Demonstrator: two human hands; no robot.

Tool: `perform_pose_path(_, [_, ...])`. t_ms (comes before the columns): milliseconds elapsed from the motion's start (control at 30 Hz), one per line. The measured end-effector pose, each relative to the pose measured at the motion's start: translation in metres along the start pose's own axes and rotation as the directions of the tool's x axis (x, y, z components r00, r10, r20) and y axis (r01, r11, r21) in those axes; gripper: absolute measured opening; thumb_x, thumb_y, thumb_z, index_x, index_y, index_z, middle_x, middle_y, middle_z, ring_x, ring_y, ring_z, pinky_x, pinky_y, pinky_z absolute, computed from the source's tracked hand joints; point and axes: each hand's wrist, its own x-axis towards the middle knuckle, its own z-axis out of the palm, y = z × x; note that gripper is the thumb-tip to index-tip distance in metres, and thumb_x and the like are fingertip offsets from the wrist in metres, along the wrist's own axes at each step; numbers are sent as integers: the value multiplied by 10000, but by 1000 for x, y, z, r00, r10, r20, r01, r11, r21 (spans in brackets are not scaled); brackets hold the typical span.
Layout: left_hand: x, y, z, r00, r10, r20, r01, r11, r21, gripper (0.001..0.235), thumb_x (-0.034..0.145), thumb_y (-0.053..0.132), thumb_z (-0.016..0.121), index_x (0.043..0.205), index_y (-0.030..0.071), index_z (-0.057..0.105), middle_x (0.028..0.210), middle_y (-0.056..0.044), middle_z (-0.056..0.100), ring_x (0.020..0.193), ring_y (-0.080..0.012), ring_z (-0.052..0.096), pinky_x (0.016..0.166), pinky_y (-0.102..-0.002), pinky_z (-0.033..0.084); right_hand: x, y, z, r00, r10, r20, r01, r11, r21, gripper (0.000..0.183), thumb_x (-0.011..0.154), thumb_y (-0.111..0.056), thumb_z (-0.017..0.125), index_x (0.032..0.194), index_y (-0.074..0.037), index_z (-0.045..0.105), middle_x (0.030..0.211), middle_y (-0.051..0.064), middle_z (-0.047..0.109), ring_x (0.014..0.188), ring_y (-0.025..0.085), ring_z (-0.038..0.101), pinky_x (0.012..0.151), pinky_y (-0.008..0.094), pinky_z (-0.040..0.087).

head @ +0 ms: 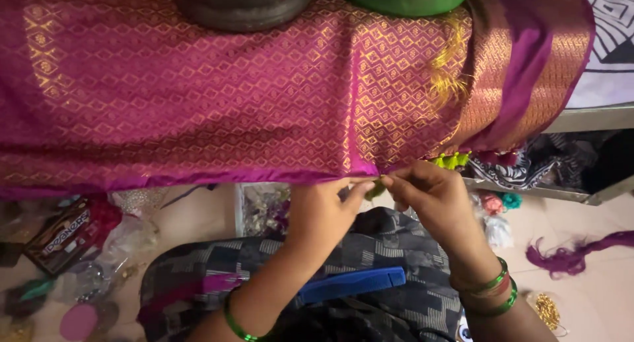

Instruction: The person sits on the floor with a pink and gold sari draped over their lap and attaches green tassels along its edge, tying and securing each tassel by hand with thread and needle. They occasionally use scissors to trim thread and a blue comb to smooth the fabric or tassel strands as they work along the border.

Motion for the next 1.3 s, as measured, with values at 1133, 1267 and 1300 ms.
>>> perform_pose_path(1133, [-23,5,45,992,-108,62,122,751,-649,82,1006,88,682,986,34,623,881,-83,708,813,-132,669,726,-284,537,-28,-31,11,684,-730,7,610,566,-554,323,870,76,785,1144,-29,650,1024,97,698,921,268,723,774,341,583])
perform_pose_path(1267, [-22,15,39,987,-153,47,148,755,-639,62,995,72,662,997,25,622,905,-104,721,807,-131,697,739,-278,548,-26,-41,18,549,-827,125,657,334,-676,325,784,94,768,1072,-26,678,983,129,682,885,327,649,785,398,541])
perform_pose_path(1300, [-22,19,36,992,-122,-35,97,905,-414,74,967,77,684,971,33,625,857,-100,722,750,-136,711,682,-274,545,-26,-42,19,558,-821,122,629,321,-708,330,774,98,757,1076,-19,693,968,132,672,876,335,634,785,410,528])
